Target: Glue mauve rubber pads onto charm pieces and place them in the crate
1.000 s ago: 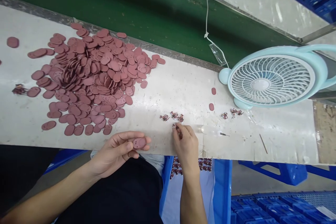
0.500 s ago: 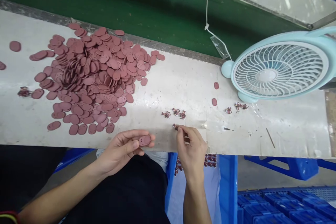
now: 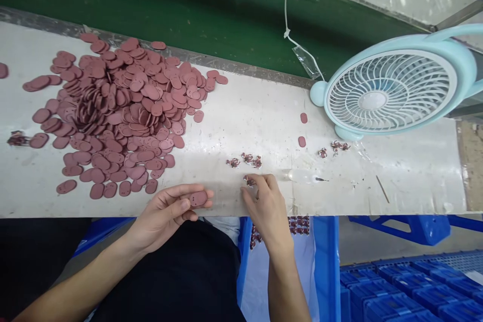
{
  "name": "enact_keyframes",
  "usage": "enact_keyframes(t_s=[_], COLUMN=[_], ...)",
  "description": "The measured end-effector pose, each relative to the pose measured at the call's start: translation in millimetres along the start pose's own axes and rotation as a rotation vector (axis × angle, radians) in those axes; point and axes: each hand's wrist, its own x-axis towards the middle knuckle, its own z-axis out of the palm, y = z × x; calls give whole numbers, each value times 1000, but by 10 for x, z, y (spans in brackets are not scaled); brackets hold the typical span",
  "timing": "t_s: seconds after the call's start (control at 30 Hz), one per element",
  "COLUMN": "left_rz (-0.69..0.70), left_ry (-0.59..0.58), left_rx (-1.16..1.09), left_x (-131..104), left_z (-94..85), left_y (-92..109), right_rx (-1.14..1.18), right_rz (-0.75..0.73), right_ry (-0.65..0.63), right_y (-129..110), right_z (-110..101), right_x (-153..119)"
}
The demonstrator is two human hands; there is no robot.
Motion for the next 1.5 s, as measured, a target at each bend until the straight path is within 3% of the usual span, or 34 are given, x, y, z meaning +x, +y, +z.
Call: enact_keyframes(t_s=[0.07,0.2,0.33,0.4,0.47,0.77,0.9,1.13,1.5], left_rz=[-10,-21,45,88,108,94,88,116,212], left_ry=[15,20,-18,-50,-74,-115,-67,40,51], left_rx=[-7,5,103,159,186,160,110,174,200], left_x=[9,17,-4,-18,-32,-60,-56,-72,-72], left_z=[-2,2,20,40,71,158,141,120,186], left_y=[-12,-43,-75,-82,-77,-57,-99,-208,-213], right_rx=[6,97,665,921,1037,976,874,1058,1116], right_rz=[-48,-36,92,57,17,-26,-63,34,47], right_ry=[-30,34,-35,-134,-181,-123,-74,-196,-135], right_y=[27,23,-175,-316,-439,-550,-548,-541,-567], right_z=[-19,-46,-94,-101,-82,-40,-78,-52,-16], right_x=[34,36,-194,-346,-463,-548,-560,-519,-522])
